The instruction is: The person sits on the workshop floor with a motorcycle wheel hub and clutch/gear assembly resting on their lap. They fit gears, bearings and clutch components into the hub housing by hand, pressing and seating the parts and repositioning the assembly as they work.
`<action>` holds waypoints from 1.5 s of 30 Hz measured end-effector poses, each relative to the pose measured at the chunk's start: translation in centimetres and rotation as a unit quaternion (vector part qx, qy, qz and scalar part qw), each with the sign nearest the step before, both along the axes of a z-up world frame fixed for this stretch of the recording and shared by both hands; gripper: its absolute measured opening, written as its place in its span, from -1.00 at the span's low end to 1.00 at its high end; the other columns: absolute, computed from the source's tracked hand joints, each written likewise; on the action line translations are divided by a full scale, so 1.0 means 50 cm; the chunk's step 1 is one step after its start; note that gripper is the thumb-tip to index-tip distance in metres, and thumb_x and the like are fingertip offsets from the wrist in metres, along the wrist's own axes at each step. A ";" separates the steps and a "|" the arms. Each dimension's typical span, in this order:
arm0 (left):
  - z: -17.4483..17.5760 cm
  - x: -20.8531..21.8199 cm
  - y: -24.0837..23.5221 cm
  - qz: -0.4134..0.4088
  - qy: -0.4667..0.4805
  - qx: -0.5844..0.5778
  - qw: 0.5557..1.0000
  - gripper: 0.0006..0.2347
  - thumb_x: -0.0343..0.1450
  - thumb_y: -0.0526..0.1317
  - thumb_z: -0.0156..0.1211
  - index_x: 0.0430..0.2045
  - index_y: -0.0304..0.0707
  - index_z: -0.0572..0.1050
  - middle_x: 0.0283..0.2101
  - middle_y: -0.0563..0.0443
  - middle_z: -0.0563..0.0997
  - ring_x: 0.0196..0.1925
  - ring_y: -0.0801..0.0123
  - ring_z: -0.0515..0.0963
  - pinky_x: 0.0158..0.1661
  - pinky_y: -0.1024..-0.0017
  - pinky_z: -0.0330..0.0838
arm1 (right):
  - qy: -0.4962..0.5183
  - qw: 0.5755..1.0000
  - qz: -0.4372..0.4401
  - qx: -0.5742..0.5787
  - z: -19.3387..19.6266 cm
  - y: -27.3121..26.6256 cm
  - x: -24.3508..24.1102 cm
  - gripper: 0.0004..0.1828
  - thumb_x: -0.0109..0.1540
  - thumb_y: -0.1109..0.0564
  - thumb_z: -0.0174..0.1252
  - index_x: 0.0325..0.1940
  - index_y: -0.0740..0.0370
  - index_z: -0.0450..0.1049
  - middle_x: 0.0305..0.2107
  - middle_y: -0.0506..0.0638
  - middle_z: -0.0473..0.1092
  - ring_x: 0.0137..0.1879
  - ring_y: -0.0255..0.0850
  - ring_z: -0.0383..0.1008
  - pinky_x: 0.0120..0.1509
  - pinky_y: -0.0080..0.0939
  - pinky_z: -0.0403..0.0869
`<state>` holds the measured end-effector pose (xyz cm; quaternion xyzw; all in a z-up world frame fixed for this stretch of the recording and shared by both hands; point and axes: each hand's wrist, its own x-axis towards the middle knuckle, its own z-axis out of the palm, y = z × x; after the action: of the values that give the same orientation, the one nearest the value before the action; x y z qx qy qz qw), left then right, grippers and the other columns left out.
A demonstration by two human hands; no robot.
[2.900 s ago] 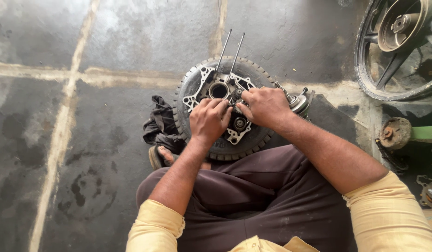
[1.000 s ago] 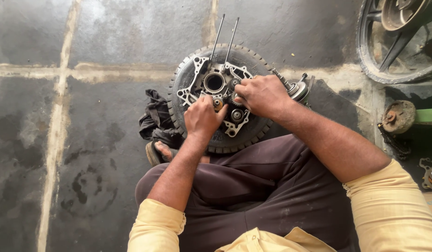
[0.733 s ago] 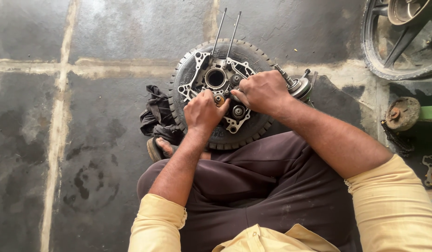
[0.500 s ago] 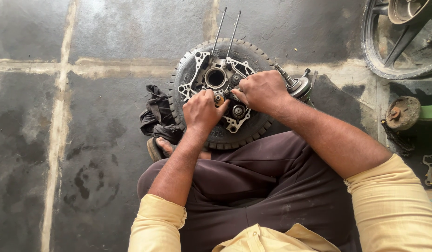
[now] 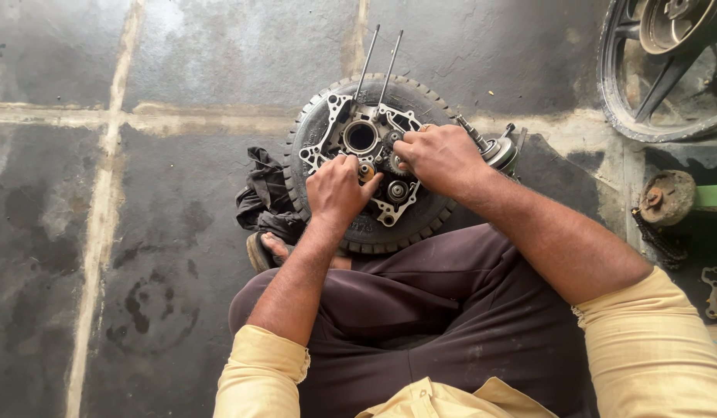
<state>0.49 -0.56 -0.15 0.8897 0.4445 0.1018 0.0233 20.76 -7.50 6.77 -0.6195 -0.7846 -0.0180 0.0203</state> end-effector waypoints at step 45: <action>0.015 0.000 -0.006 0.010 0.011 0.016 1.000 -0.52 0.30 0.33 0.34 -0.55 -0.13 0.52 -0.52 0.09 0.61 -0.51 0.42 0.60 -0.62 0.40 0.49 | -0.076 0.993 -0.081 -0.045 0.007 0.007 -0.015 -0.50 0.33 -0.36 -0.01 -0.20 0.06 0.54 -0.51 -0.10 0.48 -0.41 -0.31 0.55 -0.41 -0.21 0.55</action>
<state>0.49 -0.89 0.57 0.8864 0.4520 0.0996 0.0037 19.99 -7.14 7.12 -0.6777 -0.7314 -0.0312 -0.0686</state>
